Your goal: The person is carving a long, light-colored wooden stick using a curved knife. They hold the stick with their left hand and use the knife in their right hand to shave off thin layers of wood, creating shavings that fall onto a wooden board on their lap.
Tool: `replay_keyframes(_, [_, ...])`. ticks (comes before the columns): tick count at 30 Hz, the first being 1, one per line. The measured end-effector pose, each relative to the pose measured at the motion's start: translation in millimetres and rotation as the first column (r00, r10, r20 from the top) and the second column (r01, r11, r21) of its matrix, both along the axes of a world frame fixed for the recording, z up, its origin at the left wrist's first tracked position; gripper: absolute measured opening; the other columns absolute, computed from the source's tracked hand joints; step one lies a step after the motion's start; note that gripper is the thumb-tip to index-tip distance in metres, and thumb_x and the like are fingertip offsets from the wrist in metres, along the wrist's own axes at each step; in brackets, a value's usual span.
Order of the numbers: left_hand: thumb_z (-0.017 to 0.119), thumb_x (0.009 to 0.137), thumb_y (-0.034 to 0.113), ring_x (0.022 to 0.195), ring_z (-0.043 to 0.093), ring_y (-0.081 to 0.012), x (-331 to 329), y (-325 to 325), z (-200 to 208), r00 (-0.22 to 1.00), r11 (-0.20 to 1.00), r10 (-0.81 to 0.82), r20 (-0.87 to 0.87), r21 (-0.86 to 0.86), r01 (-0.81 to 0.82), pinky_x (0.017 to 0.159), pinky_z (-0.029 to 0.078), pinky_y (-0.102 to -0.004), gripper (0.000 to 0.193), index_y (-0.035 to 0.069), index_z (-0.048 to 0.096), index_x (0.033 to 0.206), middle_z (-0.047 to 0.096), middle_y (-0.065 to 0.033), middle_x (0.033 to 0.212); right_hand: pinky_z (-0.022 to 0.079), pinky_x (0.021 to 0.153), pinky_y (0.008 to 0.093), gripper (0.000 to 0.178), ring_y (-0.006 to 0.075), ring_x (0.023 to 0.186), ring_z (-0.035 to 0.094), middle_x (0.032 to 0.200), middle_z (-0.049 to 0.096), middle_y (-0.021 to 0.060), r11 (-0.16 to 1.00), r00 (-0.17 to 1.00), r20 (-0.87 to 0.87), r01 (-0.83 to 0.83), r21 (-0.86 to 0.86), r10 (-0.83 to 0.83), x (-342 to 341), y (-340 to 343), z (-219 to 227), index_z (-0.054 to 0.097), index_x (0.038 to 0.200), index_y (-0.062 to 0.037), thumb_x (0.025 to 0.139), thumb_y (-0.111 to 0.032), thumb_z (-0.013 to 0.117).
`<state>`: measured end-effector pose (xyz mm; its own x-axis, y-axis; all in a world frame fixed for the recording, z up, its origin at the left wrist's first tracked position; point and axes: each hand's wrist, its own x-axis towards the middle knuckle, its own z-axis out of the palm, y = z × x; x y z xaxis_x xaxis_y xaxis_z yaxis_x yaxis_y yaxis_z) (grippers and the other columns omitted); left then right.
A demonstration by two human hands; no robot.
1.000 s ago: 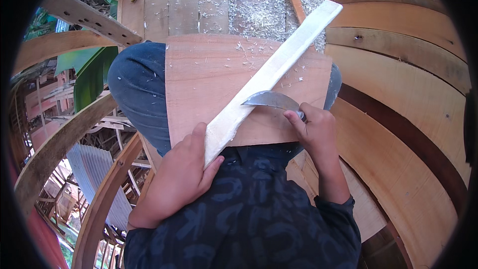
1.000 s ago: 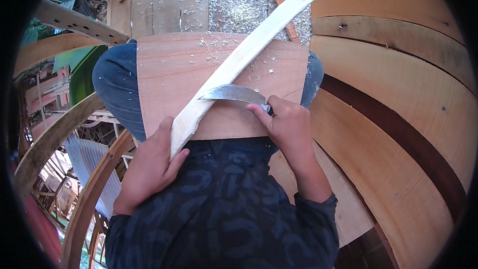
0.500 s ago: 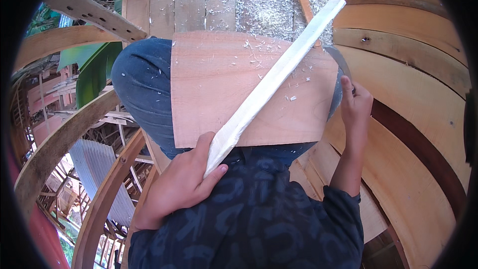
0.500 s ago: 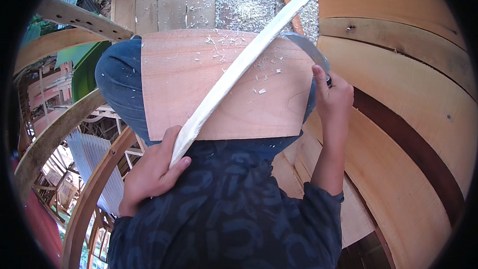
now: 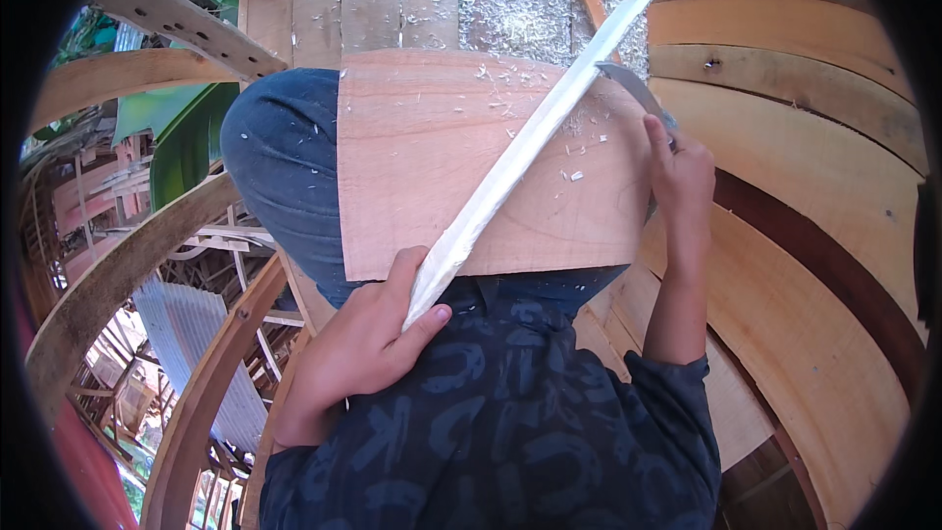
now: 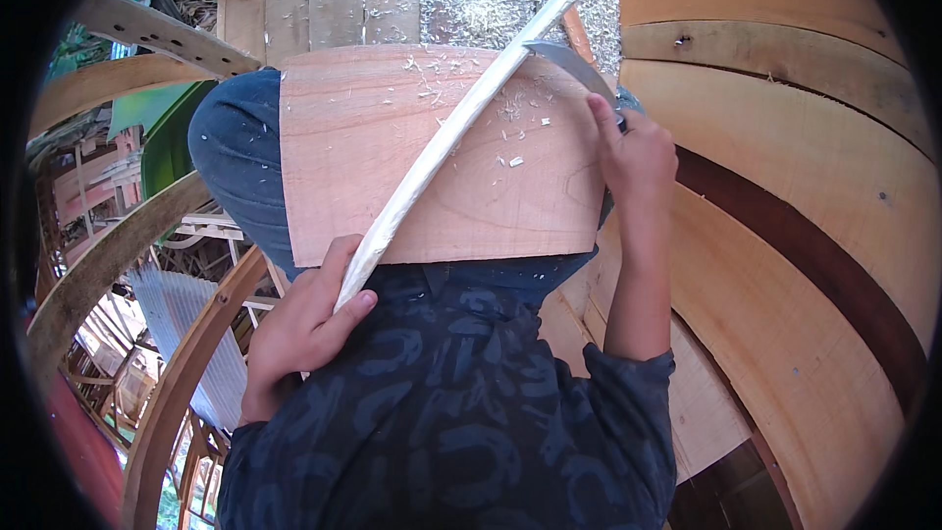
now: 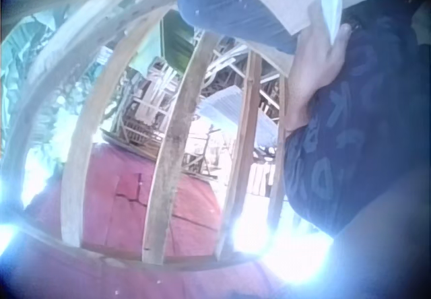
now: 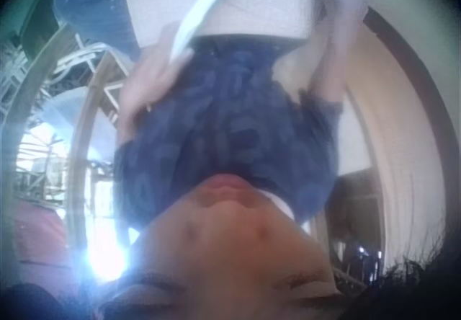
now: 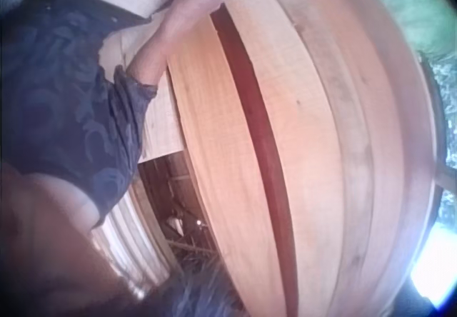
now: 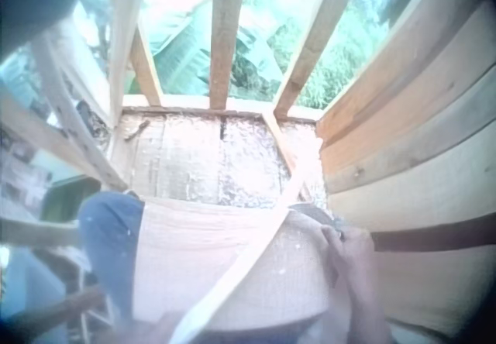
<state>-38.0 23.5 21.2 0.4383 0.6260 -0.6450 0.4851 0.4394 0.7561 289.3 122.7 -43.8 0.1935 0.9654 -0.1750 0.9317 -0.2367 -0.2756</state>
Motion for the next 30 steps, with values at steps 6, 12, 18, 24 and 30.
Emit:
replay_keyframes(6, [0.058, 0.092, 0.03, 0.083, 0.062, -0.049, -11, 0, 4, 0.994, 0.999, -0.028, -0.102, -0.021, 0.026, 0.073, 0.047, -0.048, 0.053, 0.001, 0.037, 0.13, 0.062, -0.0322, 0.086, 0.041, 0.051, 0.0346, 0.045, 0.026, 0.049, 0.053, 0.053, 0.051, 0.0145, 0.999, 0.965, -0.257, 0.04, -0.017, -0.043, 7, -24, 19, 0.06, 0.076, 0.0027, 0.088, -0.04, 0.068])
replay_keyframes(12, [0.069, 0.083, 0.031, 0.085, 0.065, -0.0432, -8, 11, 30, 0.901, 0.938, 0.057, -0.431, 0.332, 0.1, 0.072, 0.049, -0.0463, 0.052, 0.003, 0.049, 0.122, 0.066, -0.0243, 0.089, 0.045, 0.055, 0.0331, 0.024, 0.0241, 0.055, 0.057, 0.068, 0.058, 0.015, 0.993, 0.886, -0.449, -0.103, 0.061, 0.12, -38, -53, 22, 0.06, 0.098, 0.0022, 0.086, -0.016, 0.069])
replay_keyframes(18, [0.073, 0.078, 0.033, 0.085, 0.065, -0.042, 10, 18, 15, 0.849, 0.864, 0.113, -0.516, 0.472, 0.173, 0.07, 0.05, -0.0447, 0.053, 0.005, 0.053, 0.118, 0.066, -0.0233, 0.089, 0.049, 0.059, 0.0374, 0.022, 0.0296, 0.066, 0.063, 0.082, 0.062, 0.0148, 0.943, 0.831, -0.445, -0.285, 0.171, 0.332, -53, -89, 26, 0.061, 0.105, -0.0017, 0.088, -0.014, 0.066])
replay_keyframes(24, [0.075, 0.077, 0.031, 0.086, 0.065, -0.043, 21, 18, 14, 0.831, 0.861, 0.112, -0.544, 0.471, 0.192, 0.07, 0.05, -0.0447, 0.055, 0.005, 0.052, 0.119, 0.066, -0.0236, 0.092, 0.05, 0.058, 0.0405, 0.019, 0.034, 0.068, 0.063, 0.079, 0.063, 0.0137, 0.953, 0.875, -0.379, -0.256, 0.164, 0.301, -54, -98, 19, 0.061, 0.102, -0.0052, 0.091, -0.021, 0.061])
replay_keyframes(30, [0.075, 0.078, 0.029, 0.086, 0.065, -0.0448, 19, 8, 6, 0.862, 0.867, 0.13, -0.49, 0.478, 0.141, 0.071, 0.051, -0.0452, 0.057, 0.003, 0.05, 0.122, 0.065, -0.0259, 0.091, 0.049, 0.06, 0.0439, 0.019, 0.0378, 0.071, 0.064, 0.08, 0.064, 0.0169, 0.983, 0.941, -0.303, -0.106, 0.152, 0.148, -32, -80, 4, 0.061, 0.101, -0.0055, 0.095, -0.024, 0.058])
